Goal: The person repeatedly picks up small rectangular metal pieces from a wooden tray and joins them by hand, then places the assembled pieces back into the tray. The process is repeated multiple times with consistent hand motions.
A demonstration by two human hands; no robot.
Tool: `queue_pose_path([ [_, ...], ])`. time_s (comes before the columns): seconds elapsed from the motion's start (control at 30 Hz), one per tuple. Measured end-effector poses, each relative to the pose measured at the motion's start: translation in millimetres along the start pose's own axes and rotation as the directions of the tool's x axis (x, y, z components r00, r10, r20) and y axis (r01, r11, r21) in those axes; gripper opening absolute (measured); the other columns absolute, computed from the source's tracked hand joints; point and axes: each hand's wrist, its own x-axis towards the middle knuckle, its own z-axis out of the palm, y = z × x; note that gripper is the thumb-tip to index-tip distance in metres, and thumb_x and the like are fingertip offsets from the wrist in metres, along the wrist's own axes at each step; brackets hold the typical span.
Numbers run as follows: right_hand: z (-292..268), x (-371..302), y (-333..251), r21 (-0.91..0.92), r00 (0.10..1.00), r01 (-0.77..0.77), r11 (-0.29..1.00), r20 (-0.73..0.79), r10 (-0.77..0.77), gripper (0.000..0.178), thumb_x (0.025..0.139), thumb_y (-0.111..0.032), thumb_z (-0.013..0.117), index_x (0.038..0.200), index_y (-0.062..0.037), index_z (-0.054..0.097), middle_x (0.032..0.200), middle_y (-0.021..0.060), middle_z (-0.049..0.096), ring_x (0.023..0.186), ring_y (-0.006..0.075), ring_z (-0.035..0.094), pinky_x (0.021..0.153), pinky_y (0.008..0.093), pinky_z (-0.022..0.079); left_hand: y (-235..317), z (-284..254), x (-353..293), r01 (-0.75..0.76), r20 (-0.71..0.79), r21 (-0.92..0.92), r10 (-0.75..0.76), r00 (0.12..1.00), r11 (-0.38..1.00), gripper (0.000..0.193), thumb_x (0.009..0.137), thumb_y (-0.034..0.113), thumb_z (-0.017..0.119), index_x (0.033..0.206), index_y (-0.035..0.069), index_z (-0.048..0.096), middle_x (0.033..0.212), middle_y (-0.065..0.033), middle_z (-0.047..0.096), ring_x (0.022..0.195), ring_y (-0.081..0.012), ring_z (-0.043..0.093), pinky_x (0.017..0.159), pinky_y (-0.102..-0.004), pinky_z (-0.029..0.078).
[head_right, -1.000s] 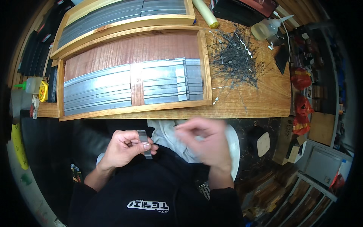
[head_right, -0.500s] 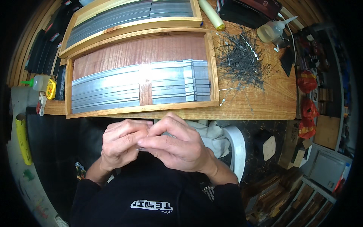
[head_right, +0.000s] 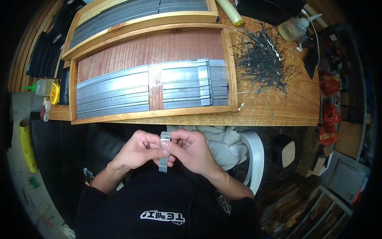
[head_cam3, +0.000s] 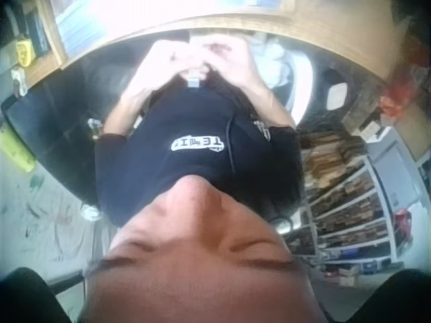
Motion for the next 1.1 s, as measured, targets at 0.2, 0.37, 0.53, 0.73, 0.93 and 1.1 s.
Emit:
queue_pose_path([
  [0.2,-5,20,23,0.16,0.994,-0.032,0.987,-0.095,0.048,0.016,0.102,-0.005,0.069,0.114,0.0042,0.074,0.085,0.0053,0.071,0.065,0.0066,0.061,0.057,0.0198,0.048,-12,-10,20,-0.069,-0.064,-0.084,0.063,0.996,0.994,0.016,0.102,0.006,0.069,0.112,-0.005,0.073,0.097,-0.0158,0.079,0.086,-0.0234,0.079,0.068,-0.0273,0.065],
  [0.37,-3,17,20,0.096,0.996,-0.022,0.995,-0.087,0.03,0.016,0.102,-0.004,0.069,0.114,0.0055,0.073,0.086,0.0061,0.071,0.068,0.007,0.063,0.059,0.0206,0.051,-8,-10,16,-0.079,-0.052,-0.036,0.078,0.996,0.996,0.015,0.103,0.008,0.068,0.111,-0.004,0.074,0.098,-0.0138,0.079,0.087,-0.0205,0.079,0.069,-0.0257,0.063],
  [0.53,8,0,-5,-0.02,0.996,0.054,0.998,-0.067,-0.055,0.022,0.101,0.002,0.067,0.122,0.008,0.068,0.095,0.0079,0.07,0.074,0.0082,0.066,0.066,0.0211,0.056,-8,4,-6,-0.117,-0.069,-0.016,0.115,0.991,0.993,0.016,0.103,0.008,0.069,0.113,-0.003,0.074,0.098,-0.011,0.079,0.088,-0.0169,0.077,0.07,-0.0251,0.061],
  [0.73,8,-4,-2,-0.079,0.987,0.127,0.989,-0.094,-0.134,0.024,0.096,0.007,0.071,0.118,0.0073,0.064,0.101,0.0083,0.069,0.088,0.0076,0.068,0.077,0.0206,0.056,-11,7,-12,-0.087,-0.063,-0.065,0.083,0.995,0.994,0.018,0.103,0.009,0.069,0.116,-0.003,0.073,0.098,-0.0118,0.079,0.088,-0.0179,0.078,0.071,-0.0265,0.063],
  [0.93,7,-3,2,-0.079,0.988,0.124,0.989,-0.086,-0.131,0.023,0.096,0.007,0.071,0.118,0.0071,0.063,0.101,0.0081,0.07,0.088,0.0074,0.067,0.078,0.0208,0.057,-13,6,-12,-0.081,-0.056,-0.079,0.076,0.996,0.994,0.019,0.103,0.009,0.069,0.117,-0.003,0.073,0.098,-0.012,0.079,0.089,-0.0181,0.078,0.072,-0.027,0.063],
  [1.1,7,-4,2,-0.07,0.989,0.113,0.991,-0.086,-0.119,0.022,0.096,0.007,0.071,0.116,0.0073,0.063,0.1,0.0086,0.069,0.086,0.0078,0.068,0.075,0.021,0.057,-17,5,-11,-0.093,-0.059,-0.075,0.088,0.994,0.993,0.018,0.103,0.009,0.069,0.117,-0.003,0.073,0.098,-0.0116,0.079,0.088,-0.017,0.077,0.071,-0.0259,0.063],
])
